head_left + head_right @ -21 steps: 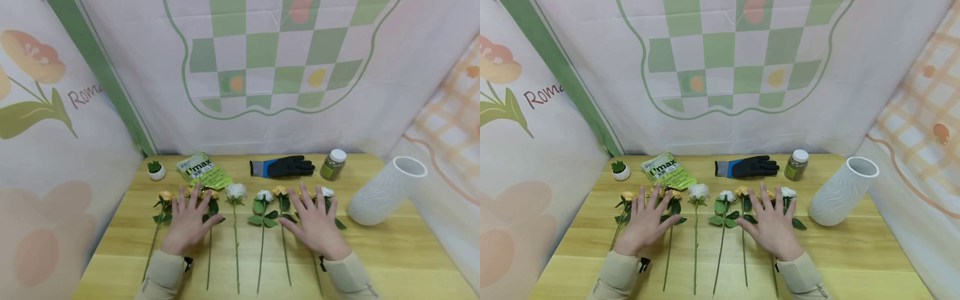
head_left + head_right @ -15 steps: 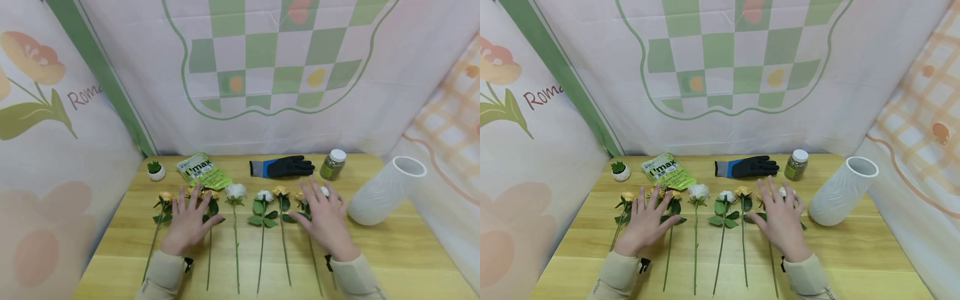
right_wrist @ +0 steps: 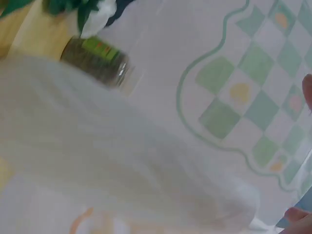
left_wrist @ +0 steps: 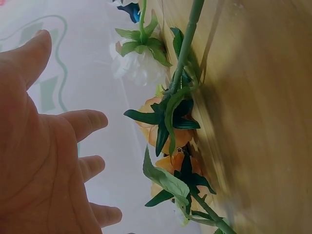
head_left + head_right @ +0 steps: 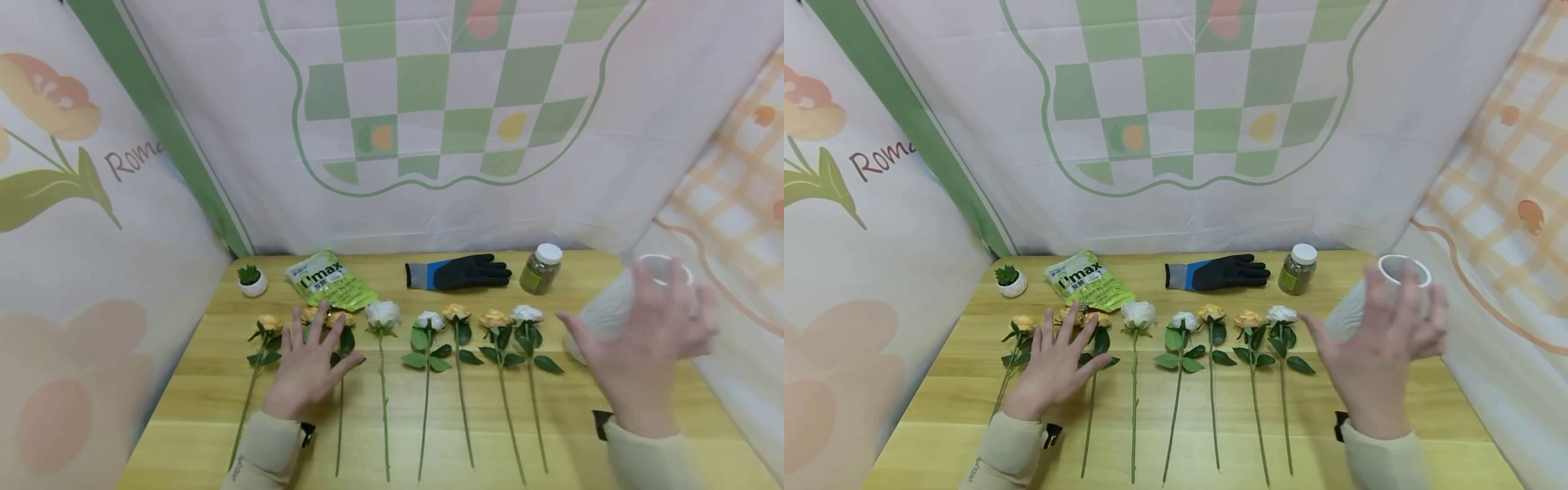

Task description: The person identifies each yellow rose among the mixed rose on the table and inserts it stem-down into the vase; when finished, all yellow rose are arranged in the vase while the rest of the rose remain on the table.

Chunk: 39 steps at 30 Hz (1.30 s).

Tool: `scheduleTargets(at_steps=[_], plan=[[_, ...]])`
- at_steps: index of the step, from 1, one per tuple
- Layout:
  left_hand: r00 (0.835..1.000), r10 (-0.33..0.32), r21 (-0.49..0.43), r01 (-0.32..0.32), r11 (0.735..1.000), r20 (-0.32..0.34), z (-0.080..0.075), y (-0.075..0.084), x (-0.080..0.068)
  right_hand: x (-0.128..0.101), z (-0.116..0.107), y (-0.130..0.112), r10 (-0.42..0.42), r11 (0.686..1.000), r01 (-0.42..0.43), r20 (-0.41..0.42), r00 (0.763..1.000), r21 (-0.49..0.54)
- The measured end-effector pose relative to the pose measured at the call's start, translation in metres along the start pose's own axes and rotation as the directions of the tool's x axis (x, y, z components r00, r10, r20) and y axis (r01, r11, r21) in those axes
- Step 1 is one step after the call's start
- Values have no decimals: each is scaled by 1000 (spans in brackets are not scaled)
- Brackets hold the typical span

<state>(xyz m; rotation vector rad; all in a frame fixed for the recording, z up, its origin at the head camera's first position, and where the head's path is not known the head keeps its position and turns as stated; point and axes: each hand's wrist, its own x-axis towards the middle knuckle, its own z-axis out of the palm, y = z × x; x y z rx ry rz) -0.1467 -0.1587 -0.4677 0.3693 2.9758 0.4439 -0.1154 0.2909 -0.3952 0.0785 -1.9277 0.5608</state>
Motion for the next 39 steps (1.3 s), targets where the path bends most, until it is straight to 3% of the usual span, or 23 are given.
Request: scheduleTargets(at_steps=[2,3,7,9,13,19,23,33,39], plan=[[1000,-3,-2,3,1000,0,0,-1,-1,1,-12,13,143,989,-141,57,988,-31],[1000,-5,-7,5,1000,0,1,-1,-1,1,-17,19,225,974,-221,94,970,-49],[1000,-9,-13,9,1000,-7,1,-2,-3,-4,-25,43,474,877,-478,224,851,-38],[1000,-7,-16,7,1000,-10,1,-3,-3,-7,-25,51,561,815,-578,293,774,-33],[1000,-1,-1,1,1000,-11,0,-7,-6,-11,-23,63,643,735,-676,368,672,-50],[998,-17,37,19,999,-62,-6,-26,-16,-12,-22,73,715,671,-730,371,593,-127],[992,-17,39,21,999,-122,-12,-45,-24,-10,-22,74,741,637,-759,376,556,-133],[990,-70,53,77,996,-121,-25,-93,-48,-10,-22,70,741,638,-761,366,563,-120],[992,-122,26,123,992,-39,-27,-104,-56,-11,-21,72,748,634,-762,352,562,-133]])
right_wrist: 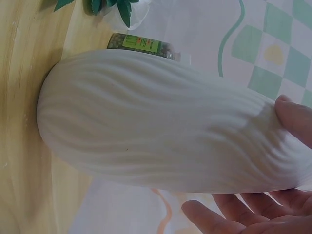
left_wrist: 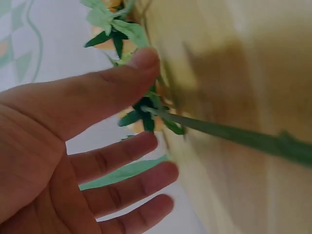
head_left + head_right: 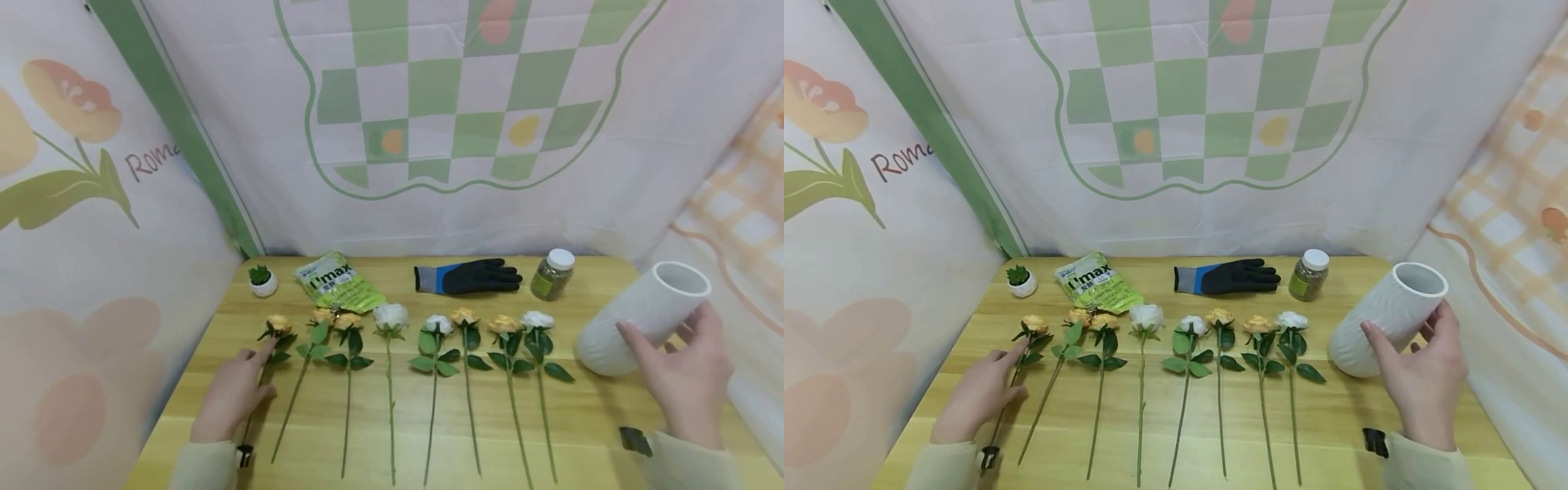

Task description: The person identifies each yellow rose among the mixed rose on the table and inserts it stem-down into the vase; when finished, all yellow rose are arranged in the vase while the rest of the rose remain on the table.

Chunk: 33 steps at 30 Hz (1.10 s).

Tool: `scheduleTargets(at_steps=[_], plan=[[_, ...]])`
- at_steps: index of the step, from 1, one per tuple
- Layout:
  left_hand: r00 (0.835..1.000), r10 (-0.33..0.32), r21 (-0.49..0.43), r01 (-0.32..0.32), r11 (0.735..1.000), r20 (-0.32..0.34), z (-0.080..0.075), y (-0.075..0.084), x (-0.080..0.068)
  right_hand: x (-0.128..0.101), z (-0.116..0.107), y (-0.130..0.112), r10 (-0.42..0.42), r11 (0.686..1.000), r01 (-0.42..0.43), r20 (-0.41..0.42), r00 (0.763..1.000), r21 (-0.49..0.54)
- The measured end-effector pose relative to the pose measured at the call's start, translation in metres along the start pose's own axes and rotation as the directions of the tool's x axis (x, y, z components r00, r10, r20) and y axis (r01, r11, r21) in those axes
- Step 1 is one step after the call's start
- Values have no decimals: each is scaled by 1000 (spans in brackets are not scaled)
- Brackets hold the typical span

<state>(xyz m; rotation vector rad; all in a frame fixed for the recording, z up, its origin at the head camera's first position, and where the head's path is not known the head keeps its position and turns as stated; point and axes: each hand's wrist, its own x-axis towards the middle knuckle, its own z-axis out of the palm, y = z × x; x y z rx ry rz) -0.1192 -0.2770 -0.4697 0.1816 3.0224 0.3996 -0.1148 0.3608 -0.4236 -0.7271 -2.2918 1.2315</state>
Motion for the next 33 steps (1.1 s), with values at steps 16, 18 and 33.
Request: scheduleTargets(at_steps=[16,18,33], plan=[[999,39,-30,-39,999,2,7,-13,5,-2,0,-1,-13,1000,13,-15,1000,-26],[999,45,-34,-45,998,-4,7,-13,5,-2,-1,-1,-18,999,17,-18,1000,-30],[996,77,-183,-82,980,-35,-12,-2,7,-2,0,1,-53,998,51,-47,998,-31]])
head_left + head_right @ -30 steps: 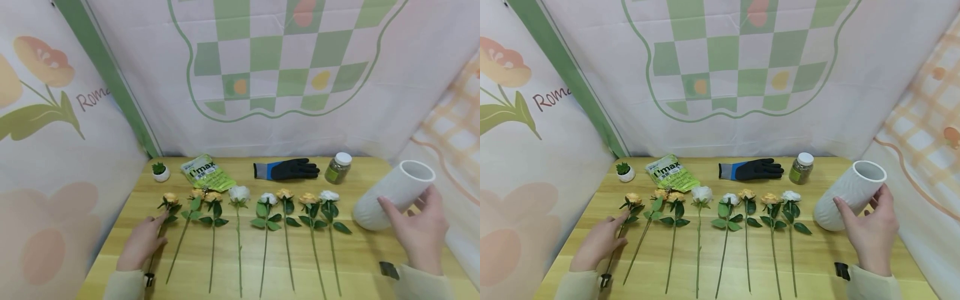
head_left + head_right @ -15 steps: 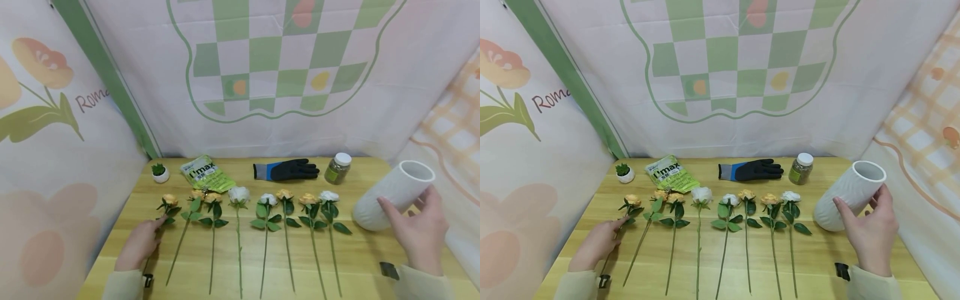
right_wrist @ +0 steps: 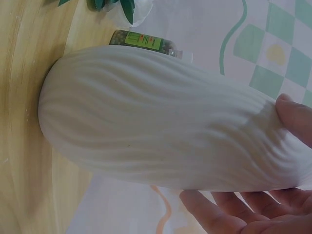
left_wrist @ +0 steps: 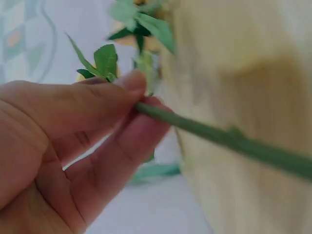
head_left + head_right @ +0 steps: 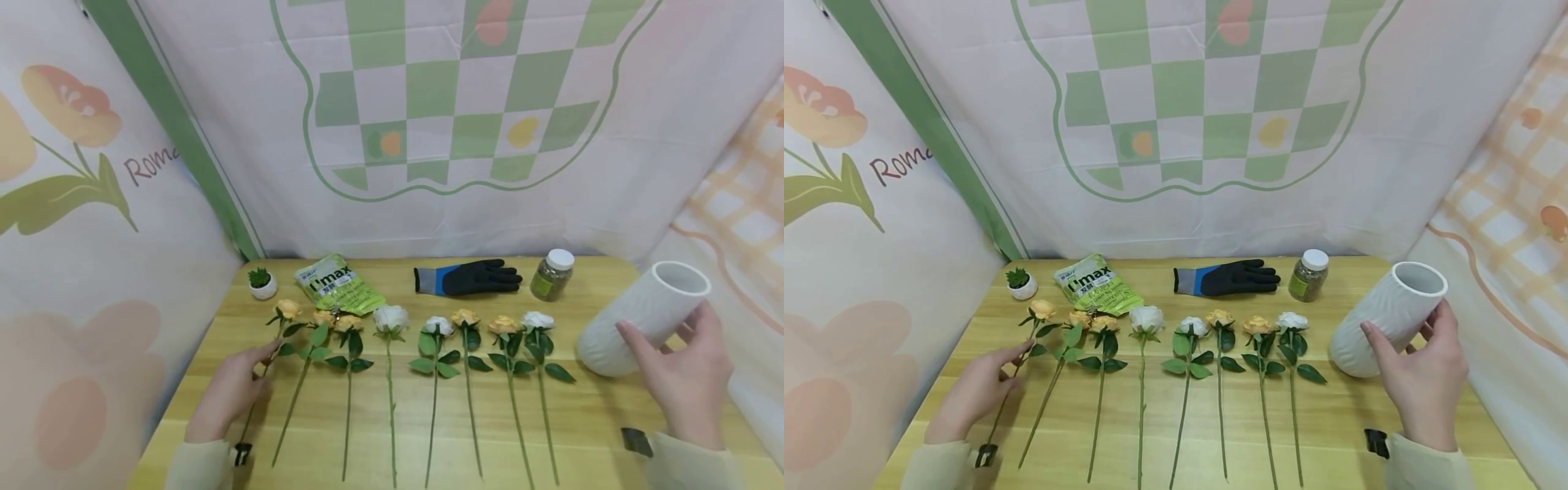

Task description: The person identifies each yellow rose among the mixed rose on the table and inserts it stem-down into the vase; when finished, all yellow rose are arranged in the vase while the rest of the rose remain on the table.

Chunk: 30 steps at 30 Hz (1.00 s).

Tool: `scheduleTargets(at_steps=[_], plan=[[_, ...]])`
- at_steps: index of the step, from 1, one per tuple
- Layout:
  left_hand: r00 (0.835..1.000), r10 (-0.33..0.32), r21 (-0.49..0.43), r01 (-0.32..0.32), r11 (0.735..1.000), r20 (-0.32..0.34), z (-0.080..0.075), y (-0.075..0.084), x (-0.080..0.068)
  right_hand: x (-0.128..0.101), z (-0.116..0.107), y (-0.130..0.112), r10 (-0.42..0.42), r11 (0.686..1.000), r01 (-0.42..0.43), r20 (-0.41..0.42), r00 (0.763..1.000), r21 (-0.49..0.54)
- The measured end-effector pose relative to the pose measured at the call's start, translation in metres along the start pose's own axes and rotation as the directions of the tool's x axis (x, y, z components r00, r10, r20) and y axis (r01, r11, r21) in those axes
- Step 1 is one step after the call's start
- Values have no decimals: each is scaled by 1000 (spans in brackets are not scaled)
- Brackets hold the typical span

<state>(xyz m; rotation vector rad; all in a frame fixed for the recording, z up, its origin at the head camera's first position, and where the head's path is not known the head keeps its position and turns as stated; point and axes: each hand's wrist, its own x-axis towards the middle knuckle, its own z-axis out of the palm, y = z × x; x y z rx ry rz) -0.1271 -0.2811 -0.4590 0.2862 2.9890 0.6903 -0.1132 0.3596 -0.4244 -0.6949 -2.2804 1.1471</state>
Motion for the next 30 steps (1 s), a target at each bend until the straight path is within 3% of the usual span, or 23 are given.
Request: scheduleTargets(at_steps=[5,9,14,18,24,30], plan=[[994,108,-63,-109,992,-26,-9,24,16,1,-2,2,-2,1000,2,0,1000,7],[970,215,-135,-229,964,-111,-11,47,32,1,-3,3,-18,1000,17,10,1000,20],[921,321,-222,-368,903,-223,-9,83,57,-1,-3,4,-26,999,25,34,999,33],[887,365,-295,-443,847,-283,-2,110,80,-1,-3,4,-50,998,49,30,998,26],[853,423,-382,-517,766,-306,13,150,109,-1,-2,2,-68,998,68,26,997,17],[805,484,-425,-593,684,-344,26,187,133,-1,-1,2,-72,997,71,46,996,11]])
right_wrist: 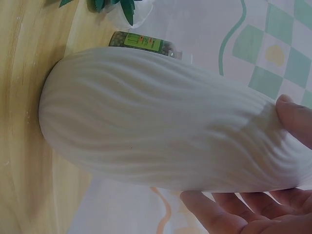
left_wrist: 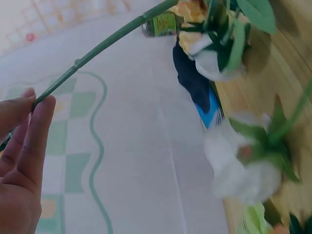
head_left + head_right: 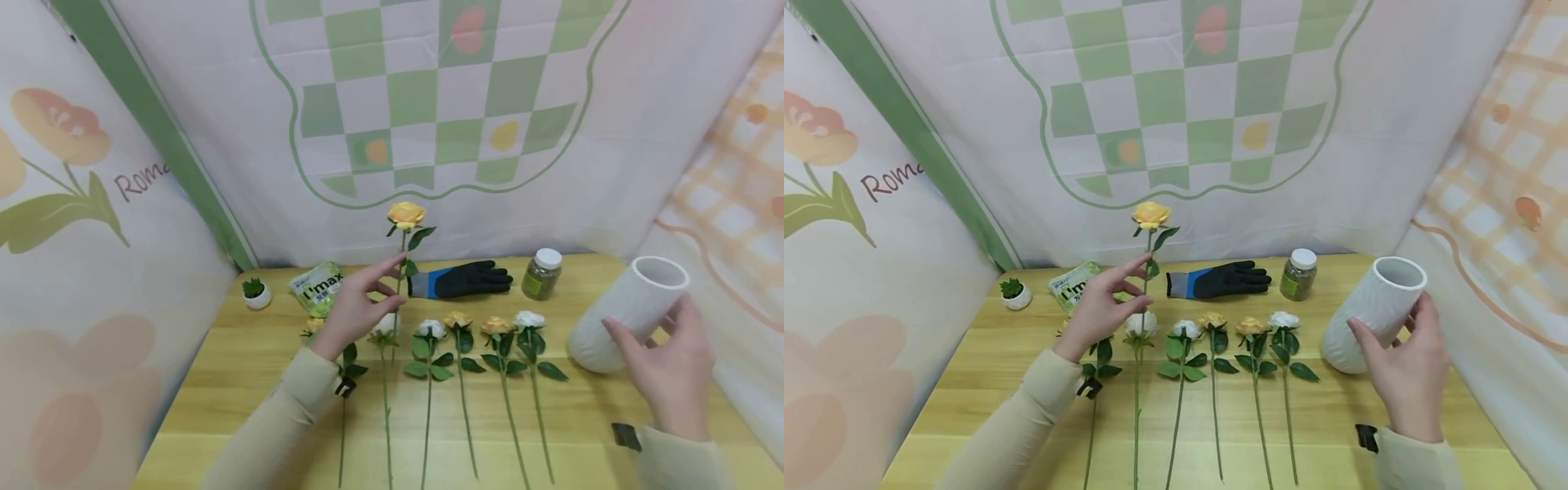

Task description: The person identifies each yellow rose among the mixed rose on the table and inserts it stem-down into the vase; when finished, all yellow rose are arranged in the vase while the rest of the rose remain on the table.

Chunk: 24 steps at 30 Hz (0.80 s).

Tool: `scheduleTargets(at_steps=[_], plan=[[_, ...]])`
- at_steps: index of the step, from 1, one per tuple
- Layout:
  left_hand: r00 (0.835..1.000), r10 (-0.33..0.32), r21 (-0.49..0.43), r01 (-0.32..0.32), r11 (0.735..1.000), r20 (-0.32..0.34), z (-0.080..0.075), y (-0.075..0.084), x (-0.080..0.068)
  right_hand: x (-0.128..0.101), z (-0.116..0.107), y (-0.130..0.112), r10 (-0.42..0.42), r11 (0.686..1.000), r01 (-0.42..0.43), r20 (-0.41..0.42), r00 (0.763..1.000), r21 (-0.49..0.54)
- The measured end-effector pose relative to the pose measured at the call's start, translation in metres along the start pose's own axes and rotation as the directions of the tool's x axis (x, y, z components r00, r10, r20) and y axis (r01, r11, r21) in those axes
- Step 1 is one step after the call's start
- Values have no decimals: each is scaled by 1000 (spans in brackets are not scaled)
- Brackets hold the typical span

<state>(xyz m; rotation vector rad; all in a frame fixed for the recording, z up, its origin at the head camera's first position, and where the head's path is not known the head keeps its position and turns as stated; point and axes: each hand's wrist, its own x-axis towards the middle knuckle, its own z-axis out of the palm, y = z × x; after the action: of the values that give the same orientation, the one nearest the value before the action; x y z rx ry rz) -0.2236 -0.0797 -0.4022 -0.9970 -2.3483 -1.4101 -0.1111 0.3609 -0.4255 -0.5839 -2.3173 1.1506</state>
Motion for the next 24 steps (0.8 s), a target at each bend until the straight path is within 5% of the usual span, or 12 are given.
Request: scheduleTargets(at_steps=[10,16,24], plan=[[998,59,-78,-58,995,19,41,16,49,-1,-1,-1,-20,1000,20,8,1000,9],[993,118,-133,-115,984,11,56,40,88,-1,-1,0,-28,1000,28,27,999,6],[947,316,-197,-321,926,-58,80,89,135,-1,-2,3,-29,1000,29,19,999,-1]])
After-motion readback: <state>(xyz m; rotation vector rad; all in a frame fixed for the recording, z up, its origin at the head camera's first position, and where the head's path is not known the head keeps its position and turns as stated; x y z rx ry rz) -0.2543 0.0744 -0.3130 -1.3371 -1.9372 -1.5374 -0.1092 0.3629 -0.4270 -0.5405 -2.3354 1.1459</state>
